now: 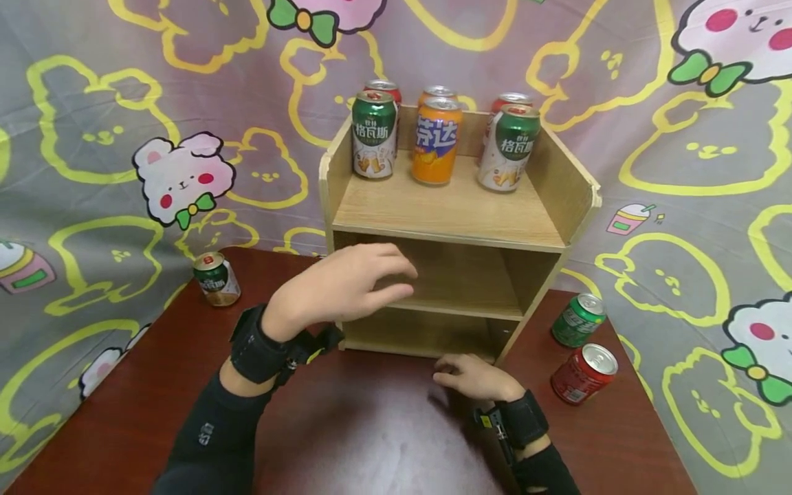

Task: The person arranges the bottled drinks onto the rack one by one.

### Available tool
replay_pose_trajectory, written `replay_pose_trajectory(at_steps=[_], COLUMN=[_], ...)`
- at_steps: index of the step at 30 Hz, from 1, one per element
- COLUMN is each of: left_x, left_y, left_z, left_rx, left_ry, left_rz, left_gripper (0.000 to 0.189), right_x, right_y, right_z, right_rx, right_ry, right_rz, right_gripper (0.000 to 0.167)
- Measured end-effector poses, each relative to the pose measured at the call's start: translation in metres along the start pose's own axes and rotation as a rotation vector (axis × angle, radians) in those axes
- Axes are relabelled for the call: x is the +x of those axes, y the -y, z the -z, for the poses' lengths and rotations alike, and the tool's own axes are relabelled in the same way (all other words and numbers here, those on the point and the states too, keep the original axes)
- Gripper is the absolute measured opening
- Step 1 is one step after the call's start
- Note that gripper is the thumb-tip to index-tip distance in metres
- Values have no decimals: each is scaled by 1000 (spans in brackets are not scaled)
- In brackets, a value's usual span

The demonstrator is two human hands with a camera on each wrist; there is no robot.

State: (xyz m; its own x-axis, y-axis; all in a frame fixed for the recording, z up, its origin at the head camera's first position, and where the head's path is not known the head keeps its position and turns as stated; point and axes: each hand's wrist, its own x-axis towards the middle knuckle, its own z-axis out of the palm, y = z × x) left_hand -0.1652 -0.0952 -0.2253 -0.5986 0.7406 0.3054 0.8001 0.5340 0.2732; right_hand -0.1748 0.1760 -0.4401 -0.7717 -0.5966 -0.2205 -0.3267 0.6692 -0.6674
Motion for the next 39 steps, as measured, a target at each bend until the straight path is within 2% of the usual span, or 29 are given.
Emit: replay_pose_trajectory(at_steps=[5,9,17,21,27,31,34,39], left_x=[-15,-26,-46,-49,-47,-47,-47,-53], left_y=[10,20,29,31,31,29,27,31], left_z=[-32,-60,-101,-117,-136,-146,-147,-138], left_rx=[-18,-46,-101,-58,76,101,94,59], left_ry=[74,109,111,99,124,165,187,187], left_rz=[48,117,253,309,339,332,336,384], left_gripper=[23,24,26,26,30,31,34,36], right_x=[1,2,2,2,1,-9,-22,-40], right_y=[1,0,3,4,6,4,-2,-5], right_z=[1,0,-3,-4,0,3,5,17], right_rx=[-5,-12,14,4,-31,-62,-94,-183], right_ry=[-14,-18,-9,-12,-43,-65,-81,-122], right_rz=[-4,-4,-10,-19,-34,-42,-30,-75], right_gripper=[34,33,35,33,33,32,25,26])
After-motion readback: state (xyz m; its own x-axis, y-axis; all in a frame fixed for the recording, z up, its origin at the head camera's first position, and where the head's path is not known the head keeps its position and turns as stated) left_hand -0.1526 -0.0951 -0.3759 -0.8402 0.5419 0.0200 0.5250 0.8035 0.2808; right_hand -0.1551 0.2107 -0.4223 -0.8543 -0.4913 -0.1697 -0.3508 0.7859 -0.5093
